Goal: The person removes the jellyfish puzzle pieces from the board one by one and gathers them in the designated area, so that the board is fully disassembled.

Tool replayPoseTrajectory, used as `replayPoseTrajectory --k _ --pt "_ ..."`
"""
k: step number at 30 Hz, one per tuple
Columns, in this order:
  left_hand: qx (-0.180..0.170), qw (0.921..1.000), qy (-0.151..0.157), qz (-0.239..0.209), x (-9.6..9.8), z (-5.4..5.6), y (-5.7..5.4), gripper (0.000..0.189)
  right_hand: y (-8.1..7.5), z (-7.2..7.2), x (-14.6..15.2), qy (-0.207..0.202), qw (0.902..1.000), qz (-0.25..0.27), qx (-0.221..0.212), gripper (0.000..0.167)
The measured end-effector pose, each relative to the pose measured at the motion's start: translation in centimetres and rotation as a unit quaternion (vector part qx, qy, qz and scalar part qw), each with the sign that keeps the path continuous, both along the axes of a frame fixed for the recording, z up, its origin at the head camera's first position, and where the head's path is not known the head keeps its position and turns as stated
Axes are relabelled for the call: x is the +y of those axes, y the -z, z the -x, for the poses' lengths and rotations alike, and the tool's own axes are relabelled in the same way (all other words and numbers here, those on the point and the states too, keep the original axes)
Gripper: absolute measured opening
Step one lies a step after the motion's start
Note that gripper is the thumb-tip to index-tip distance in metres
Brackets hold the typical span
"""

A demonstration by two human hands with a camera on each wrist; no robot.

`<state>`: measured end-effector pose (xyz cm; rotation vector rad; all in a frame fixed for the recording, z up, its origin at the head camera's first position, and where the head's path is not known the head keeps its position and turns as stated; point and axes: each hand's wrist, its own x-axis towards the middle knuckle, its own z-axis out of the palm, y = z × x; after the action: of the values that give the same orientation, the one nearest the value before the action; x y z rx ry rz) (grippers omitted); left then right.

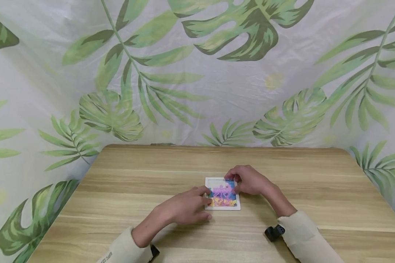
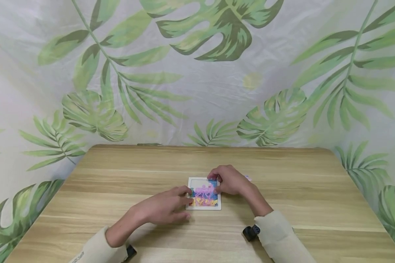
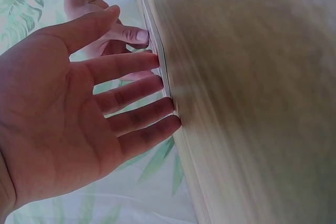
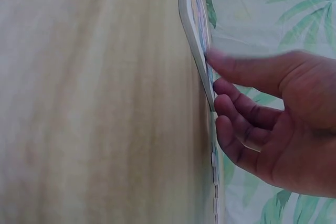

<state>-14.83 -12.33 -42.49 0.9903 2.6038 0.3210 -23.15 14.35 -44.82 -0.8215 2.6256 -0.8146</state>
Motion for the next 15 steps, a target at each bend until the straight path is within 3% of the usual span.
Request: replayPoseTrajectory --k 7,15 --pt "0.006 0.9999 0.009 0.009 0.05 -0.13 0.4 0.049 0.02 -0.18 -0.24 -0.003 0.9998 -0.018 0.004 0.042" --pt "0.017 0.9996 0.02 0.012 0.23 0.05 0.5 0.048 -0.11 -0.19 -0.14 0.003 0.9998 -0.005 0.018 0.042"
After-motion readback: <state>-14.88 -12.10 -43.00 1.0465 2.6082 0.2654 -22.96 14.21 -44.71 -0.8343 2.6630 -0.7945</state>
